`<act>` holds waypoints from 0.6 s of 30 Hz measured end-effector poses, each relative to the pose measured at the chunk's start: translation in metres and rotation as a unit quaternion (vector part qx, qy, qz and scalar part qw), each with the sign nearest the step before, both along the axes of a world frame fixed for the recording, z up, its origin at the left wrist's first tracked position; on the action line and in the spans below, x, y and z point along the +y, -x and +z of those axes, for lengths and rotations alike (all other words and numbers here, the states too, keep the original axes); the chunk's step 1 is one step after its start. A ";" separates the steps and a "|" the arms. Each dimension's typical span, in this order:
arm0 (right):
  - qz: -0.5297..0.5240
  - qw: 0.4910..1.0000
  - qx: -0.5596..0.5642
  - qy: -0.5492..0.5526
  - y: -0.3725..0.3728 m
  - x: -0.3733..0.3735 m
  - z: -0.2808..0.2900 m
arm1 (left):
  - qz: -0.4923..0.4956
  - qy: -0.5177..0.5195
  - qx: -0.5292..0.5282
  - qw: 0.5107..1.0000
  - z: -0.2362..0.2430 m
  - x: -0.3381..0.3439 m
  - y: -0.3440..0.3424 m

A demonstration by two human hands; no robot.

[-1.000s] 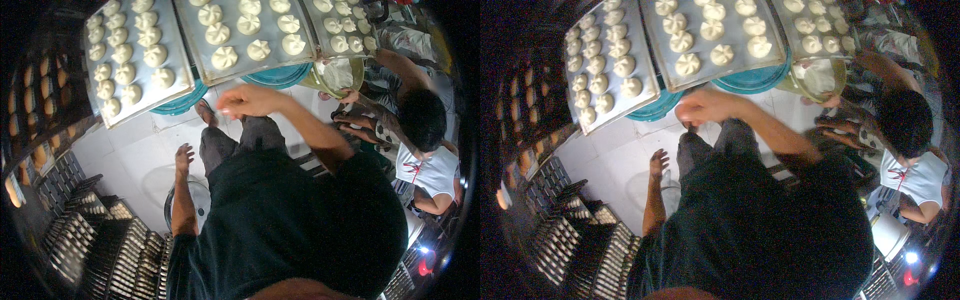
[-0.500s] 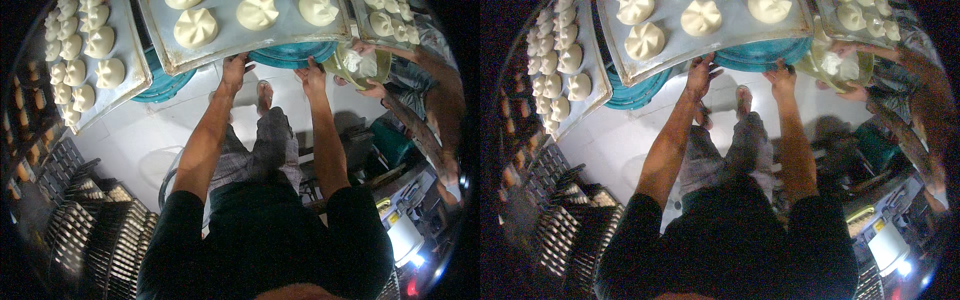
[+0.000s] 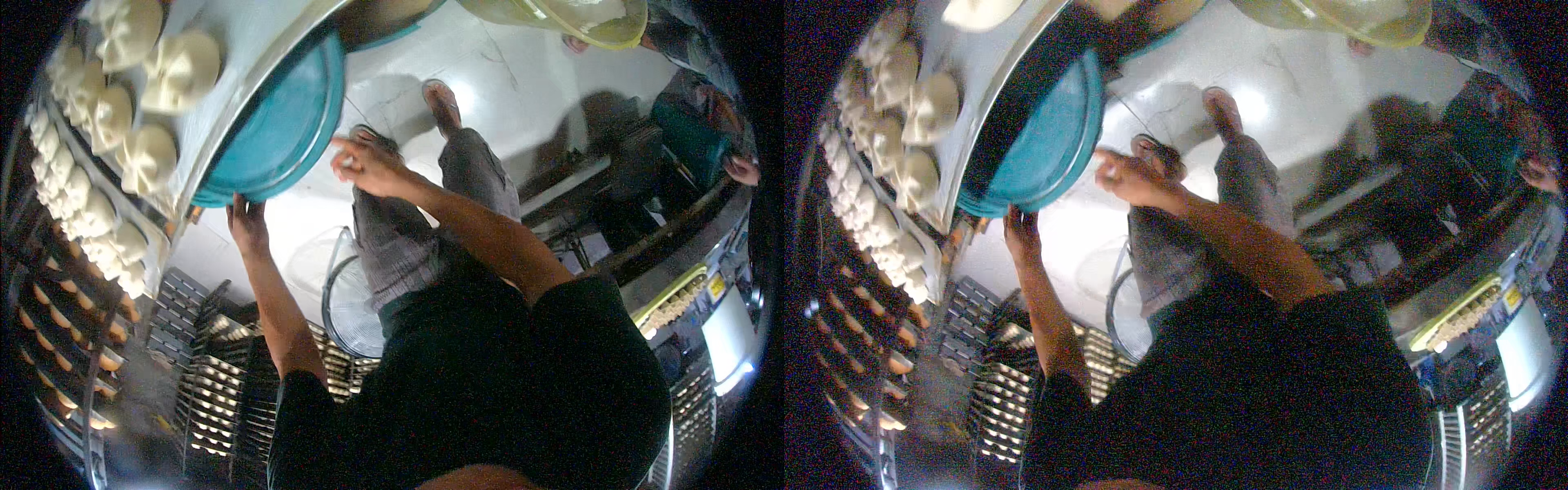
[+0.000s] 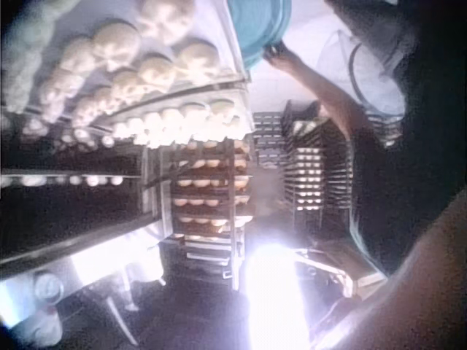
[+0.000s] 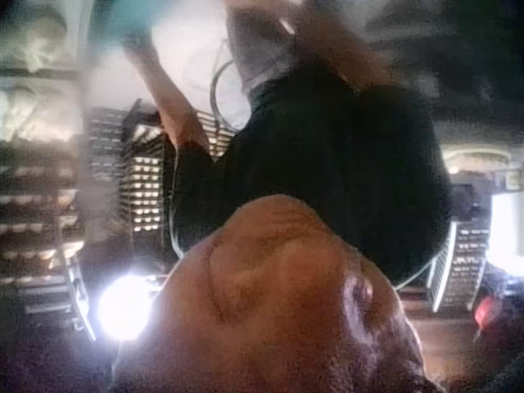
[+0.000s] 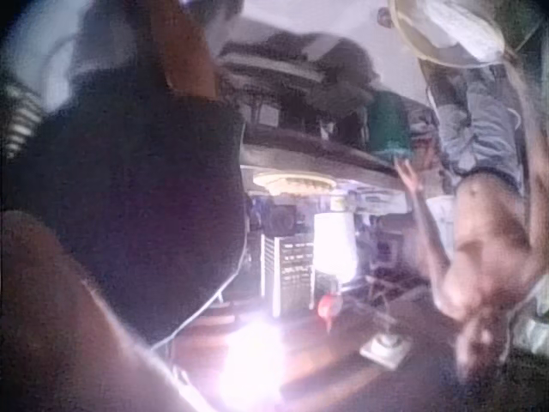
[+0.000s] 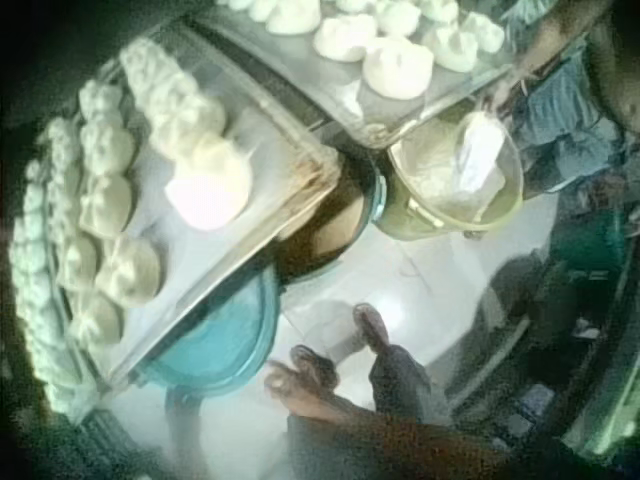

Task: The person sprays dough balls on a tray using a spray bottle and then applies a powdery topping from a container by hand.

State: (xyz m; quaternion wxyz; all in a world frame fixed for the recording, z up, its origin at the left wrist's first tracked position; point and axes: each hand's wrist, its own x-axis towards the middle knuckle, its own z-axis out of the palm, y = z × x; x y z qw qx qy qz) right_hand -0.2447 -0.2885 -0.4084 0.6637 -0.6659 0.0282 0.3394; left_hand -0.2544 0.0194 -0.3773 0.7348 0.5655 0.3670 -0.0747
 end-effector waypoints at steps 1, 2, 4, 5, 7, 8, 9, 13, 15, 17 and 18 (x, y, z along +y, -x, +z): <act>0.051 0.998 -0.026 -0.005 -0.005 -0.007 0.012 | 0.000 -0.024 0.010 1.000 -0.001 0.022 0.008; 0.101 0.993 -0.056 -0.010 -0.011 -0.020 0.019 | 0.001 -0.050 0.017 0.999 -0.009 0.053 0.018; 0.055 0.995 -0.076 -0.039 -0.006 -0.041 -0.006 | -0.013 -0.071 0.027 0.997 -0.013 0.086 0.023; 0.037 0.995 -0.091 -0.026 -0.007 -0.056 -0.015 | -0.022 -0.083 0.037 0.996 -0.009 0.100 0.030; -0.052 0.997 -0.008 -0.052 -0.011 -0.084 -0.029 | -0.047 -0.410 0.112 0.904 -0.006 0.075 0.028; -0.120 0.984 0.089 -0.096 -0.017 -0.098 -0.034 | -0.130 -0.636 0.157 0.744 -0.004 0.031 0.011; -0.172 0.971 0.114 -0.117 -0.024 -0.111 -0.043 | -0.114 -0.568 0.040 0.814 -0.002 -0.006 0.002; -0.230 0.953 0.141 -0.141 -0.056 -0.150 -0.062 | -0.307 -0.515 -0.188 0.778 0.005 -0.177 -0.070; -0.169 0.981 -0.062 -0.069 -0.056 -0.167 -0.080 | -0.362 -0.493 -0.241 0.753 0.023 -0.237 -0.121; -0.203 0.973 -0.044 -0.098 -0.053 -0.183 -0.087 | -0.408 -0.523 -0.273 0.697 0.012 -0.252 -0.157; -0.222 0.968 -0.037 -0.108 -0.051 -0.194 -0.091 | -0.389 -0.488 -0.260 0.737 0.004 -0.258 -0.162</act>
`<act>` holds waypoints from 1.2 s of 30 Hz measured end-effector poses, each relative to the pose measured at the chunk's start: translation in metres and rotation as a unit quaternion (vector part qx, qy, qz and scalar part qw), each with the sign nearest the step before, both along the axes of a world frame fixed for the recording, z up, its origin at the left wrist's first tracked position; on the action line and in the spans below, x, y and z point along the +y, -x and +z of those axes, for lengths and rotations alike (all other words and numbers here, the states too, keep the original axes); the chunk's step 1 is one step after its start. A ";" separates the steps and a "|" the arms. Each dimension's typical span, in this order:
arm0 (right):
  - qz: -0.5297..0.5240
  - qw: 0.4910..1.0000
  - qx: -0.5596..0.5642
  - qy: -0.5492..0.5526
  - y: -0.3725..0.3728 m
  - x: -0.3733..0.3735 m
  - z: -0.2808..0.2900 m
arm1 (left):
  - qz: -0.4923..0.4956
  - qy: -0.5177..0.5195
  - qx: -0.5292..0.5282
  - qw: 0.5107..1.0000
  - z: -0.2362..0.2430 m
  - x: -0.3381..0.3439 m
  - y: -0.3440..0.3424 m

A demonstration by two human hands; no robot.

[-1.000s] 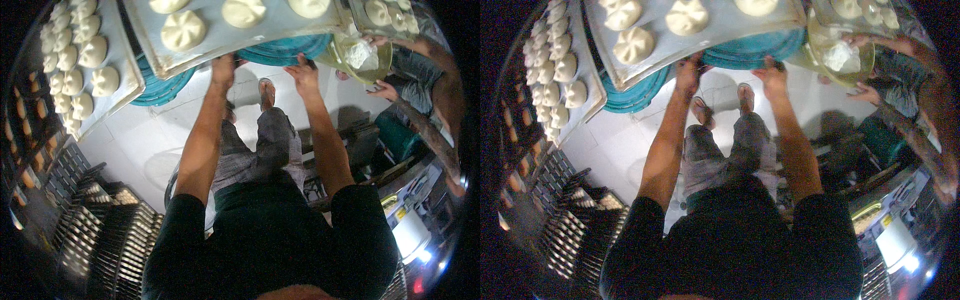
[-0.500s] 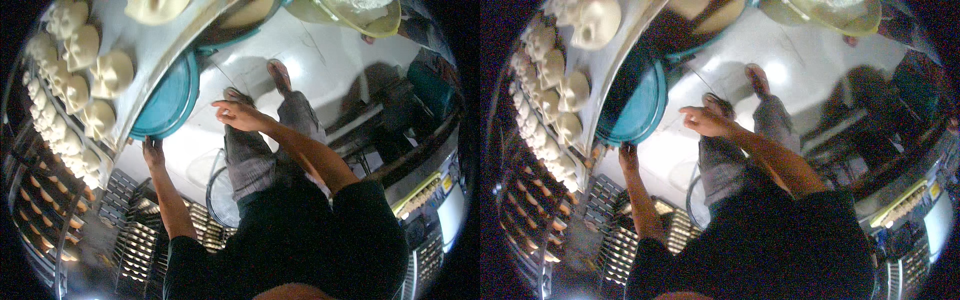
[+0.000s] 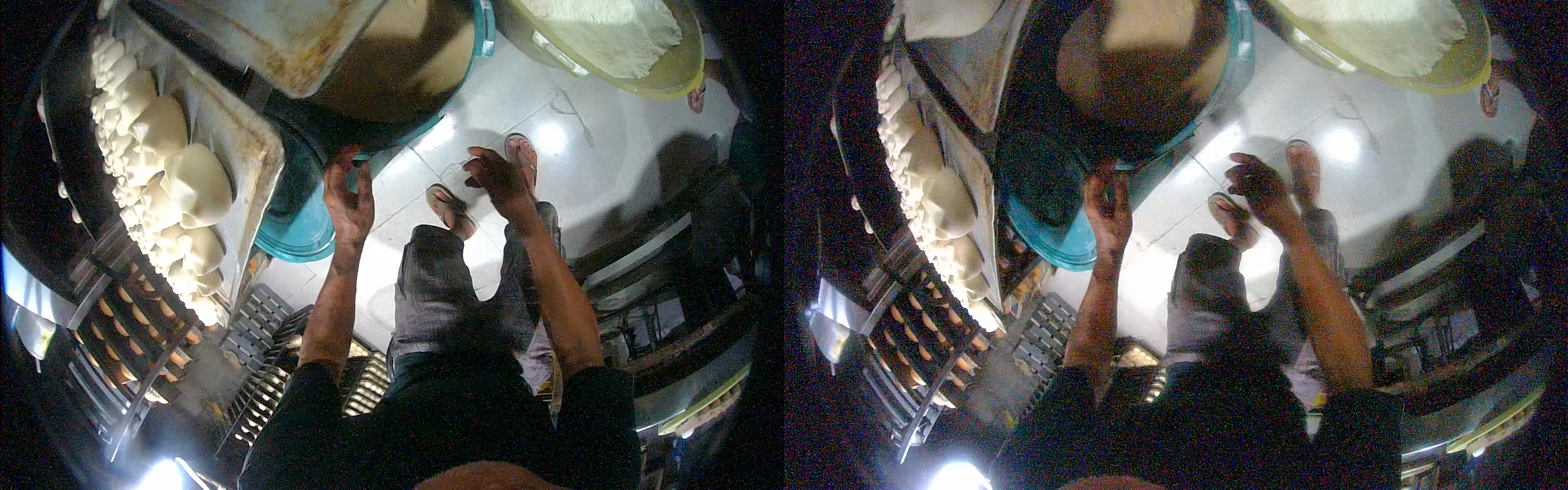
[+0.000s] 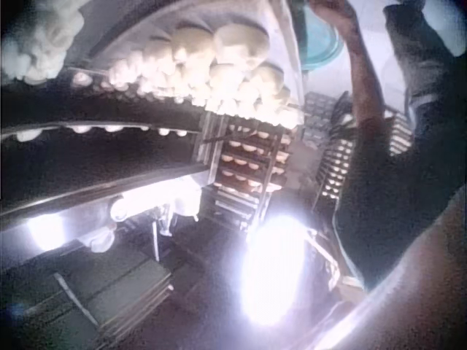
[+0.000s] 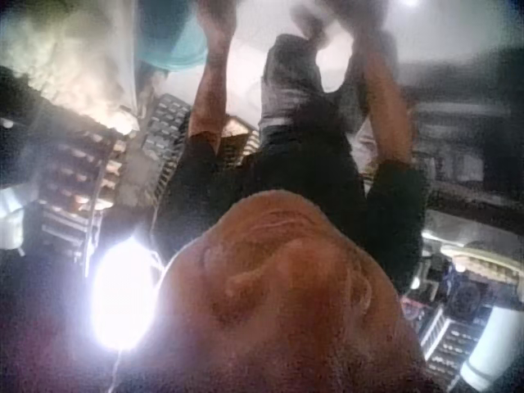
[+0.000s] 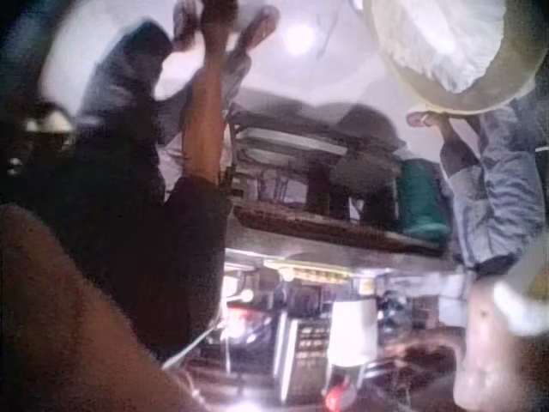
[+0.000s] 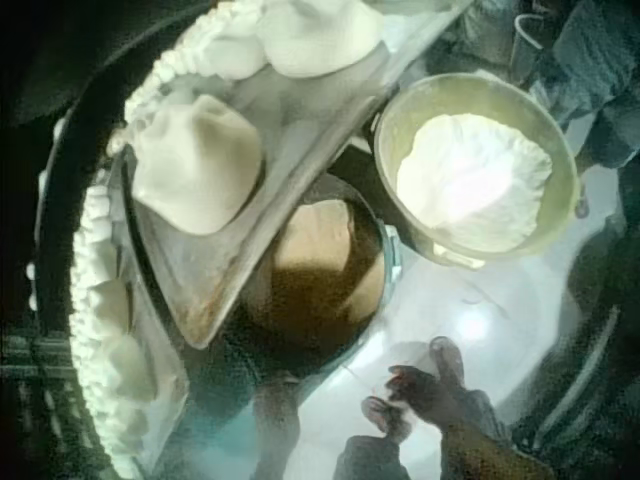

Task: The person sprays dough balls on a tray using a spray bottle and then applies a powdery topping from a container by hand.

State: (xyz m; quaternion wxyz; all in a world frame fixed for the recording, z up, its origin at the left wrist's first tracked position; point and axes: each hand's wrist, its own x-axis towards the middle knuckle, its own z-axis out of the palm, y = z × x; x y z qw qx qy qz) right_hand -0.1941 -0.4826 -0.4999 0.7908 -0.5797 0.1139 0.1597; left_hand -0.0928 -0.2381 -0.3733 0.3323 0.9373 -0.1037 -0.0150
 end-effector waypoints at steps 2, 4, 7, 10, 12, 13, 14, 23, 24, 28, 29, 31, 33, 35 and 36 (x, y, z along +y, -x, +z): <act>-0.085 0.983 0.103 -0.125 -0.005 -0.015 0.026 | 0.066 0.083 0.034 0.994 -0.003 0.004 0.000; -0.152 0.964 0.161 -0.150 0.007 -0.031 0.013 | 0.057 0.117 0.030 0.991 -0.024 0.015 0.016; -0.186 0.951 0.246 -0.020 0.017 -0.046 0.030 | -0.012 -0.023 0.043 0.999 -0.031 0.021 0.050; -0.118 0.972 0.149 0.140 0.025 -0.040 0.101 | -0.056 -0.071 0.175 0.980 -0.003 0.032 0.095; -0.091 0.985 0.062 0.130 0.036 -0.044 0.133 | -0.060 0.019 0.279 0.958 0.017 0.039 0.115; -0.068 0.977 0.181 0.095 0.030 -0.047 0.161 | -0.083 0.008 0.313 0.946 0.040 0.033 0.111; -0.074 0.974 0.108 0.187 0.048 -0.055 0.139 | -0.114 0.003 0.346 0.931 0.054 0.034 0.107; -0.039 0.912 0.010 0.408 0.092 -0.050 0.254 | -0.223 0.095 0.251 0.937 0.049 0.076 0.129; -0.046 0.913 0.053 0.402 0.107 -0.044 0.291 | -0.291 0.095 0.196 0.932 0.053 0.078 0.127; -0.072 0.870 0.143 0.466 0.198 -0.022 0.296 | -0.296 0.036 0.284 0.911 0.035 0.102 0.147; -0.072 0.861 0.172 0.474 0.216 -0.017 0.299 | -0.287 0.031 0.298 0.910 0.018 0.114 0.146; -0.113 0.854 0.173 0.478 0.254 -0.009 0.281 | -0.309 0.000 0.297 0.903 0.040 0.120 0.149; -0.151 0.850 0.198 0.464 0.280 -0.002 0.266 | -0.299 0.006 0.316 0.900 0.048 0.131 0.147; -0.175 0.840 0.219 0.464 0.309 0.008 0.252 | -0.295 0.033 0.334 0.895 0.016 0.151 0.139; -0.195 0.832 0.234 0.464 0.319 0.010 0.245 | -0.301 0.045 0.345 0.888 0.007 0.152 0.135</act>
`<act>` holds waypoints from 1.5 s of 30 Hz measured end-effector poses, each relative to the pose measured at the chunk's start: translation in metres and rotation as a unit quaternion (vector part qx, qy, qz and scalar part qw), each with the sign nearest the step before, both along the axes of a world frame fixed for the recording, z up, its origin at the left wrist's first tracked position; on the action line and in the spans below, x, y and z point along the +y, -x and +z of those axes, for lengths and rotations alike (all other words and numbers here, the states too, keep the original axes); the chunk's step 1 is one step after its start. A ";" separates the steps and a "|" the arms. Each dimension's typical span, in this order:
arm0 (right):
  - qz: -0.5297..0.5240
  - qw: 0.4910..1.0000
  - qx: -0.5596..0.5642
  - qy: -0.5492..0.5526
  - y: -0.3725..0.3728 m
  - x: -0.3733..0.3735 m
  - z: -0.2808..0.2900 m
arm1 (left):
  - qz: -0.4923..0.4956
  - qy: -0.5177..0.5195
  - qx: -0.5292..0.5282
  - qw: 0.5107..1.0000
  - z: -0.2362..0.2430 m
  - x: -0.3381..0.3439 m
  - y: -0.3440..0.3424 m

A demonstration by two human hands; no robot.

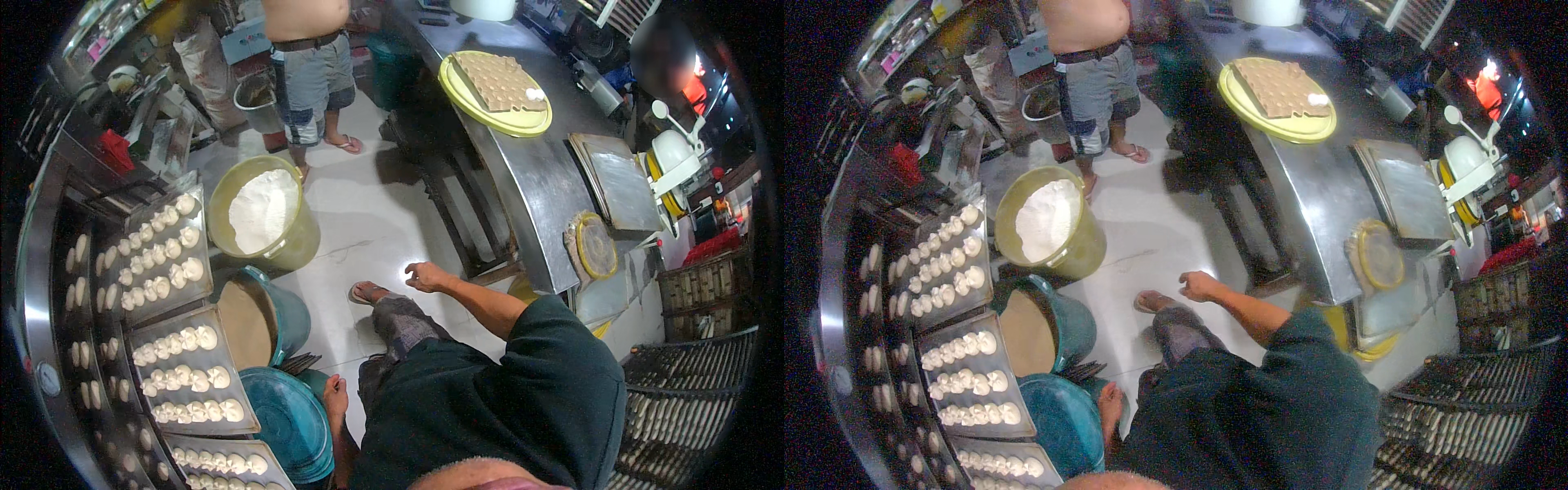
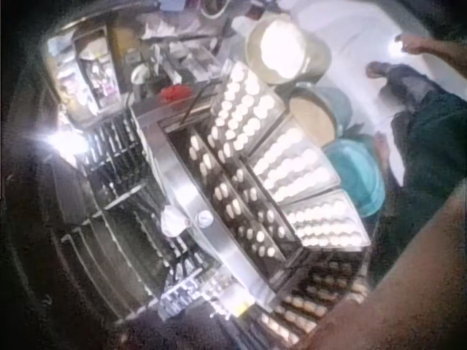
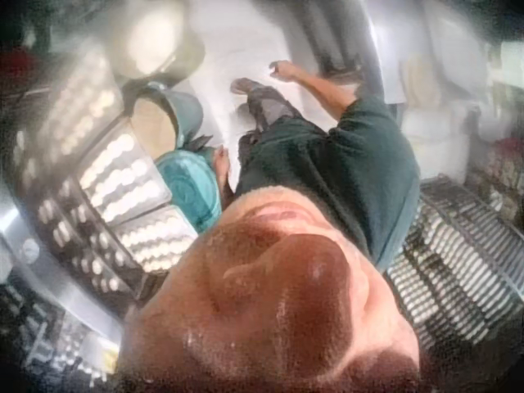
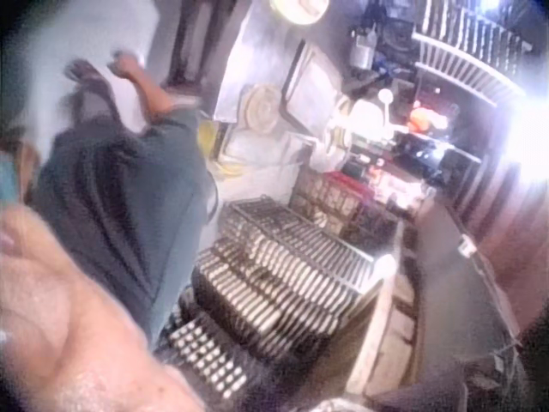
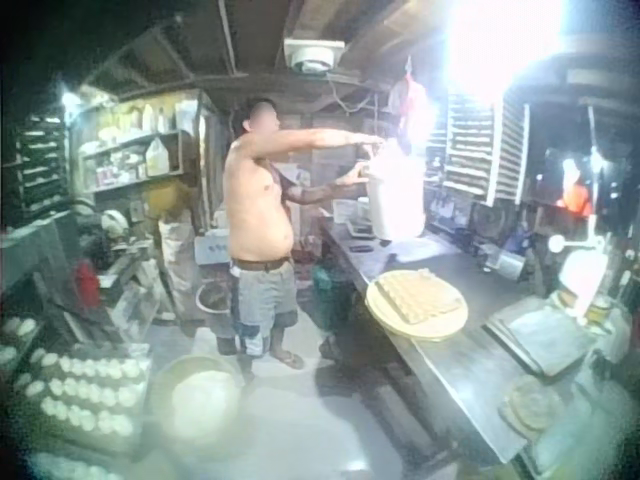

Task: The person sprays dough balls on a tray using a spray bottle and then applies a powdery topping from a container by hand.

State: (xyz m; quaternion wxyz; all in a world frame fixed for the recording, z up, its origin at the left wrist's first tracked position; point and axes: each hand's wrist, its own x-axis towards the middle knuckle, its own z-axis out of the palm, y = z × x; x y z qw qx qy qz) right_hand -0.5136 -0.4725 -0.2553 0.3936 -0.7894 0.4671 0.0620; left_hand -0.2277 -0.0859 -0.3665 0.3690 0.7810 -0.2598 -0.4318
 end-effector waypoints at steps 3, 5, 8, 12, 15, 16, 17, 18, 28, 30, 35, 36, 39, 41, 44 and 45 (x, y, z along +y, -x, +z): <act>0.047 0.998 0.039 0.029 0.020 0.000 -0.026 | 0.054 -0.027 0.065 0.996 0.022 -0.002 0.000; 0.032 0.997 0.060 0.037 0.034 0.000 -0.039 | 0.111 -0.073 0.144 0.981 0.031 0.010 0.004; -0.078 0.996 -0.033 0.025 0.036 0.006 -0.005 | 0.007 -0.023 0.139 0.990 0.003 0.045 -0.004; -0.090 0.994 -0.012 0.056 0.043 0.011 0.006 | 0.052 -0.147 0.216 0.964 0.002 0.081 0.002; -0.092 0.991 0.030 0.091 0.133 0.031 -0.056 | 0.035 -0.218 0.139 0.965 -0.012 0.053 -0.008; -0.041 0.994 0.031 0.097 0.173 0.041 -0.074 | 0.049 -0.221 0.045 0.973 0.012 0.025 -0.002; -0.057 0.995 0.039 0.071 0.194 0.036 -0.103 | 0.102 -0.154 0.014 0.983 0.000 0.019 -0.008; -0.054 0.987 -0.118 0.091 0.159 0.063 -0.094 | 0.188 -0.114 -0.045 0.974 -0.006 0.061 -0.026; 0.322 0.947 0.000 0.017 0.015 -0.149 -0.117 | 0.543 0.054 0.119 0.830 -0.003 0.101 0.090; 0.310 0.950 -0.007 0.020 -0.062 -0.169 -0.098 | 0.600 -0.021 0.117 0.791 0.002 0.109 0.120; 0.137 0.965 -0.094 -0.203 -0.217 -0.136 -0.045 | 0.692 -0.008 0.175 0.700 0.017 0.115 0.205; 0.302 0.944 -0.108 -0.082 -0.234 -0.144 -0.059 | 0.699 0.009 0.191 0.689 0.014 0.105 0.207; 0.535 0.840 -0.071 0.062 -0.277 -0.148 -0.077 | 0.726 0.070 0.191 0.657 0.012 0.075 0.214; 0.410 0.893 0.060 -0.174 -0.295 -0.060 -0.010 | 0.726 0.038 0.159 0.668 0.013 0.080 0.235; 0.454 0.851 0.048 -0.259 -0.324 -0.001 0.056 | 0.654 0.114 0.030 0.748 0.013 0.074 0.229; 0.499 0.829 0.021 -0.251 -0.331 0.017 0.069 | 0.635 0.086 0.030 0.767 0.031 0.062 0.207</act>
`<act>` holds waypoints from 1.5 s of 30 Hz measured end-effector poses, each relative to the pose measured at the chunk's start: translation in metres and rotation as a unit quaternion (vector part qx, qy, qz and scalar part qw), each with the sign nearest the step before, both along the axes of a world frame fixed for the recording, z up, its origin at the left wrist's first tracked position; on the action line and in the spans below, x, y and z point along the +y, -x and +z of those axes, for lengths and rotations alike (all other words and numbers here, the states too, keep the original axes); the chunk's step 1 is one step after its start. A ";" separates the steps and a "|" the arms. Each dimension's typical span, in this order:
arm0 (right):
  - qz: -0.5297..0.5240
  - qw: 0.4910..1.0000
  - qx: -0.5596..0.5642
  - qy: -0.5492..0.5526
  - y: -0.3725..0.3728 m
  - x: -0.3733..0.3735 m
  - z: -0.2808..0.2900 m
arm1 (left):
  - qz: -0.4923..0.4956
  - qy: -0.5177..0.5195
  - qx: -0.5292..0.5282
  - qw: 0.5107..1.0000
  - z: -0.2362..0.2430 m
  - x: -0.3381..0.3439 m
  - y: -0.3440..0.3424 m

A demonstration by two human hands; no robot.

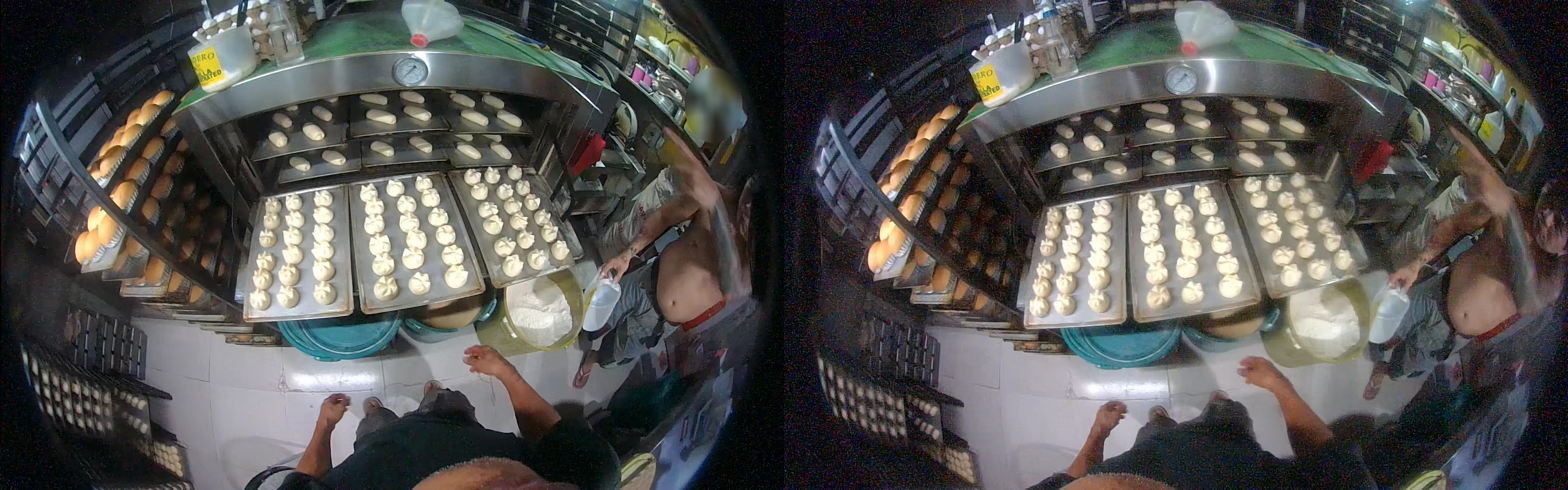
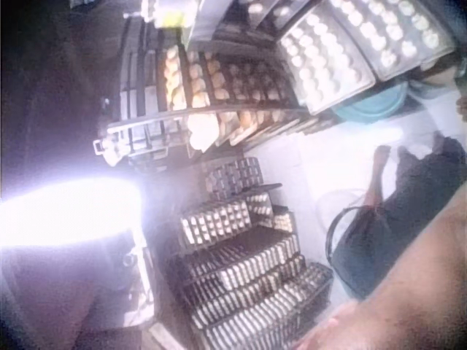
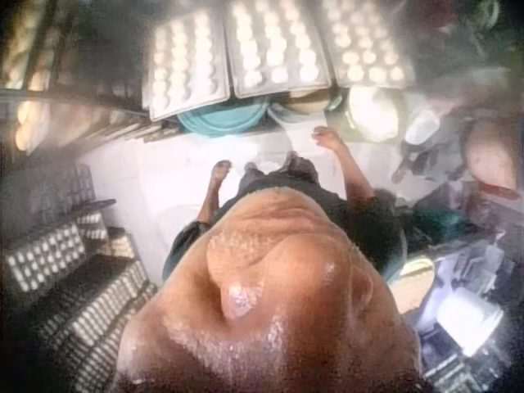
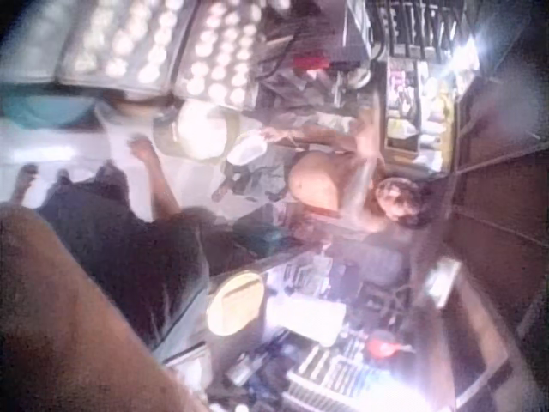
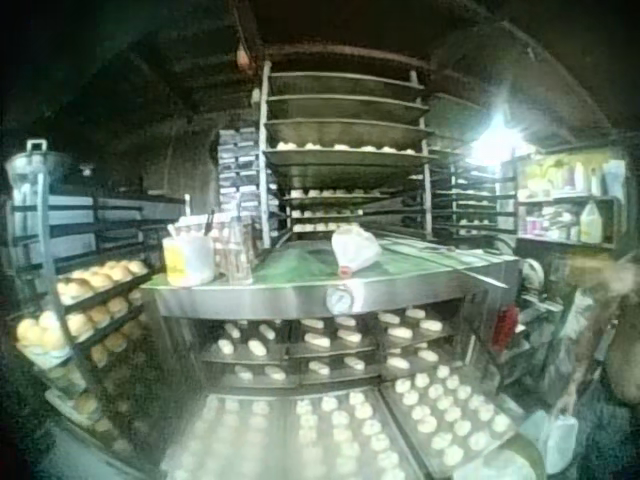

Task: The person sprays dough balls on a tray using a spray bottle and then applies a powdery topping from a container by hand.

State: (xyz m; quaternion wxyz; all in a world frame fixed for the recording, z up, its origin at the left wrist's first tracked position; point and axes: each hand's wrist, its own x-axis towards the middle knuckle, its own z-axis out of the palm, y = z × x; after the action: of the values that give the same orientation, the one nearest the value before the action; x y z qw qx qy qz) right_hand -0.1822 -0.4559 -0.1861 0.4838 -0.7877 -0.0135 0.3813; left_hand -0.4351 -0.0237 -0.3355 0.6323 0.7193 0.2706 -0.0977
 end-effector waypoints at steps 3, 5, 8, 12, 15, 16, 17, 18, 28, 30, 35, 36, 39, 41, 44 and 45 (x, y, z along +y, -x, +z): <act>0.100 0.991 -0.091 -0.011 -0.034 0.031 0.041 | -0.069 0.166 0.059 0.982 0.163 -0.047 -0.084; 0.160 0.980 -0.111 -0.037 -0.045 0.064 0.077 | -0.158 0.150 -0.034 0.975 0.229 -0.049 -0.131; 0.176 0.972 -0.062 -0.143 -0.063 0.068 0.108 | -0.214 0.096 -0.164 0.958 0.336 -0.062 -0.234; 0.206 0.964 -0.096 -0.136 -0.101 0.052 0.176 | -0.166 -0.082 -0.440 0.879 0.468 -0.082 -0.379; 0.136 0.959 -0.106 -0.225 -0.138 0.012 0.179 | -0.108 -0.241 -0.498 0.826 0.569 -0.116 -0.513; 0.110 0.964 -0.063 -0.234 -0.148 0.010 0.184 | -0.060 -0.326 -0.572 0.750 0.591 -0.114 -0.560; 0.083 0.962 -0.058 -0.255 -0.158 0.005 0.182 | -0.050 -0.420 -0.554 0.717 0.613 -0.114 -0.602; 0.058 0.959 -0.055 -0.273 -0.163 0.000 0.181 | -0.007 -0.470 -0.558 0.684 0.627 -0.109 -0.647; -0.040 0.951 -0.025 -0.305 -0.170 -0.050 0.134 | -0.042 -0.387 -0.469 0.793 0.679 -0.087 -0.801; -0.020 0.963 -0.047 -0.264 -0.174 -0.049 0.143 | -0.025 -0.277 -0.441 0.853 0.678 -0.091 -0.787; -0.022 0.955 -0.075 -0.286 -0.171 -0.040 0.140 | 0.027 -0.197 -0.529 0.825 0.667 -0.098 -0.688; 0.003 0.958 -0.112 -0.262 -0.171 -0.037 0.139 | 0.030 -0.147 -0.519 0.841 0.664 -0.097 -0.661; -0.006 0.960 -0.098 -0.261 -0.156 -0.015 0.161 | 0.033 -0.075 -0.532 0.843 0.641 -0.093 -0.560; 0.004 0.961 -0.106 -0.254 -0.150 -0.004 0.169 | 0.040 -0.060 -0.539 0.839 0.611 -0.081 -0.493; -0.020 0.951 -0.143 -0.273 -0.135 0.029 0.211 | 0.060 -0.012 -0.542 0.838 0.558 -0.054 -0.383; -0.003 0.946 -0.173 -0.276 -0.129 0.040 0.237 | 0.049 0.012 -0.542 0.839 0.536 -0.039 -0.348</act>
State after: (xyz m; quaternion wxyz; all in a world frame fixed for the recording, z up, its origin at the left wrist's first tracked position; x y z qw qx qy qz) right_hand -0.0528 -0.4164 0.0508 0.6736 -0.6771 -0.1991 0.2194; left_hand -0.0873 -0.0625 0.2002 0.6904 0.6354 -0.0819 0.3360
